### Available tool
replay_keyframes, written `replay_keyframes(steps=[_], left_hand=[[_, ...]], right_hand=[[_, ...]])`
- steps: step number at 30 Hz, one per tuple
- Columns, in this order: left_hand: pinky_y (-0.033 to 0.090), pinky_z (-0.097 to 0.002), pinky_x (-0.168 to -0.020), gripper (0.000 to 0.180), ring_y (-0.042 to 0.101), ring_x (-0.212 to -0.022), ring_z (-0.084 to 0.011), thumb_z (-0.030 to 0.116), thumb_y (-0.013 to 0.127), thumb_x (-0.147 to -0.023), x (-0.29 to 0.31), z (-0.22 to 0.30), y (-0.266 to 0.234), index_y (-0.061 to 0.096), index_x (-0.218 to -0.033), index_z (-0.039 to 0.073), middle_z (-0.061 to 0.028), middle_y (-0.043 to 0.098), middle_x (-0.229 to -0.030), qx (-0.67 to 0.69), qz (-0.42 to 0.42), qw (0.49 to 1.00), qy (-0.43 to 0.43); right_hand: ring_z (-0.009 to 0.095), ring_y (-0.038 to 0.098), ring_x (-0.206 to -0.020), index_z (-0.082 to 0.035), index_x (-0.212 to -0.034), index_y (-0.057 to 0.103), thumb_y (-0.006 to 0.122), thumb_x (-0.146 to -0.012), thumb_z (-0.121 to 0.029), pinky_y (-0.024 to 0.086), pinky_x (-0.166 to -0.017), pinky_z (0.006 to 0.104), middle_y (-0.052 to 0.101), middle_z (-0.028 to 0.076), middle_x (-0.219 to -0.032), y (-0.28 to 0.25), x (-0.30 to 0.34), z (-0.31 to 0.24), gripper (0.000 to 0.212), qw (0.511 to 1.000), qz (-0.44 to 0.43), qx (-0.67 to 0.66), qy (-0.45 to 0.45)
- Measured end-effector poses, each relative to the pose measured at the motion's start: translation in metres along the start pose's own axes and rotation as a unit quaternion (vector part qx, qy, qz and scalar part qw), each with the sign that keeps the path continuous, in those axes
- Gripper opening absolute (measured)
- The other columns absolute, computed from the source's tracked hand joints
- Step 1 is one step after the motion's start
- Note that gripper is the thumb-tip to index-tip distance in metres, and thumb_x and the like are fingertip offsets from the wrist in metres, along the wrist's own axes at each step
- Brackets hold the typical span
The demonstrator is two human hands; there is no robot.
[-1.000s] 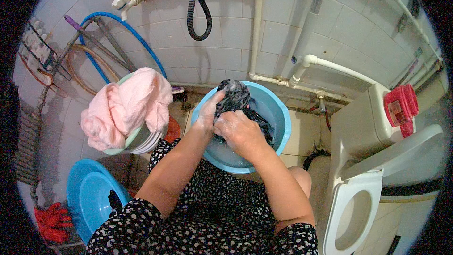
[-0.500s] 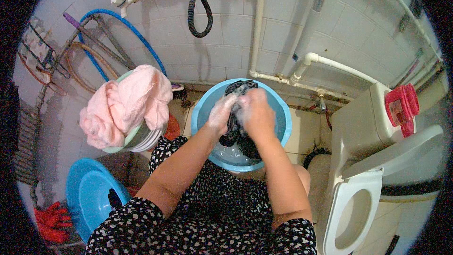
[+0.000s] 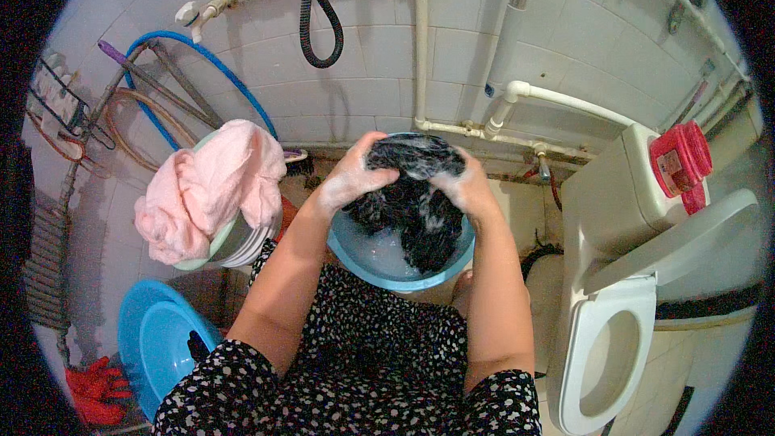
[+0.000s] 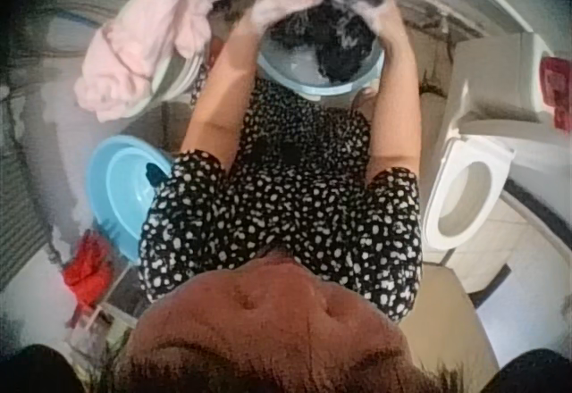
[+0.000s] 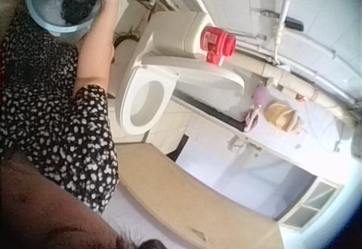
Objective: The person hand-washes a dark garment in a blue basin filled with soapy water. They scrub the fabric with their hands and a yellow sponge, repeatedly wringing and rinsing the item within the basin.
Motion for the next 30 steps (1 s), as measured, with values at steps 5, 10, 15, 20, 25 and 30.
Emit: replay_keyframes(steps=[5, 10, 15, 20, 25, 30], left_hand=[[0.041, -0.0338, -0.095, 0.065, 0.054, -0.105, -0.0183, 0.01, 0.071, -0.075, 0.001, -0.037, 0.031, 0.04, -0.131, 0.0, -0.0109, 0.059, -0.114, -0.11, -0.128, 0.986, 0.004], [0.045, -0.0321, -0.09, 0.059, 0.057, -0.1, -0.0204, 0.022, 0.067, -0.079, 0.006, -0.076, 0.028, 0.045, -0.129, 0.001, -0.0102, 0.062, -0.111, -0.185, -0.141, 0.964, -0.133], [0.048, -0.0345, -0.088, 0.043, 0.06, -0.098, -0.0195, 0.021, 0.06, -0.085, 0.012, -0.059, 0.009, 0.05, -0.122, 0.002, -0.0107, 0.062, -0.107, 0.353, 0.074, 0.92, -0.155], [0.047, -0.0428, -0.092, 0.039, 0.062, -0.1, -0.0263, 0.038, 0.05, -0.092, 0.006, -0.02, 0.034, 0.061, -0.11, 0.005, -0.0126, 0.064, -0.109, 0.616, 0.013, 0.778, -0.124], [0.049, -0.0396, -0.088, 0.037, 0.061, -0.094, -0.024, 0.04, 0.048, -0.094, -0.001, -0.048, 0.028, 0.056, -0.111, 0.008, -0.0086, 0.063, -0.105, 0.594, 0.071, 0.792, -0.119], [0.045, -0.0379, -0.092, 0.03, 0.057, -0.103, -0.0219, 0.027, 0.041, -0.097, 0.006, -0.069, 0.043, 0.056, -0.113, 0.007, -0.0072, 0.06, -0.112, 0.604, 0.162, 0.776, -0.08]], right_hand=[[0.019, 0.06, -0.091, -0.002, -0.113, 0.059, 0.069, -0.075, -0.013, 0.048, -0.082, 0.0324, 0.064, 0.006, -0.102, -0.003, 0.006, -0.014, 0.041, 0.942, 0.025, -0.325, -0.079], [0.021, 0.057, -0.104, 0.001, -0.116, 0.056, 0.07, -0.078, -0.023, 0.047, -0.09, 0.0371, 0.059, 0.011, -0.116, -0.023, 0.013, -0.037, 0.047, 0.884, 0.081, -0.434, -0.153], [0.023, 0.06, -0.095, -0.003, -0.114, 0.056, 0.062, -0.08, -0.012, 0.051, -0.084, 0.0398, 0.062, 0.013, -0.104, -0.065, 0.009, -0.005, 0.036, 0.891, 0.235, -0.351, -0.164], [0.029, 0.048, -0.119, -0.012, -0.131, 0.046, 0.065, -0.061, -0.006, 0.033, -0.104, 0.0379, 0.054, 0.013, -0.126, 0.023, 0.032, -0.066, 0.074, 0.954, 0.137, 0.131, -0.23], [0.03, 0.052, -0.091, -0.015, -0.095, 0.059, 0.077, -0.056, -0.012, 0.034, -0.084, 0.0405, 0.058, 0.007, -0.092, 0.117, 0.077, -0.095, 0.042, 0.84, 0.102, 0.318, -0.428], [0.03, 0.055, -0.086, -0.01, -0.096, 0.058, 0.072, -0.067, -0.021, 0.038, -0.083, 0.0405, 0.059, 0.011, -0.089, 0.049, 0.017, -0.049, 0.034, 0.898, 0.277, 0.239, -0.245]])
Point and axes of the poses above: each hand's wrist, its own x-axis away from the middle knuckle, its own y-axis out of the palm, z = x × y, the point moved 9 cm from there along -x, towards the middle knuckle
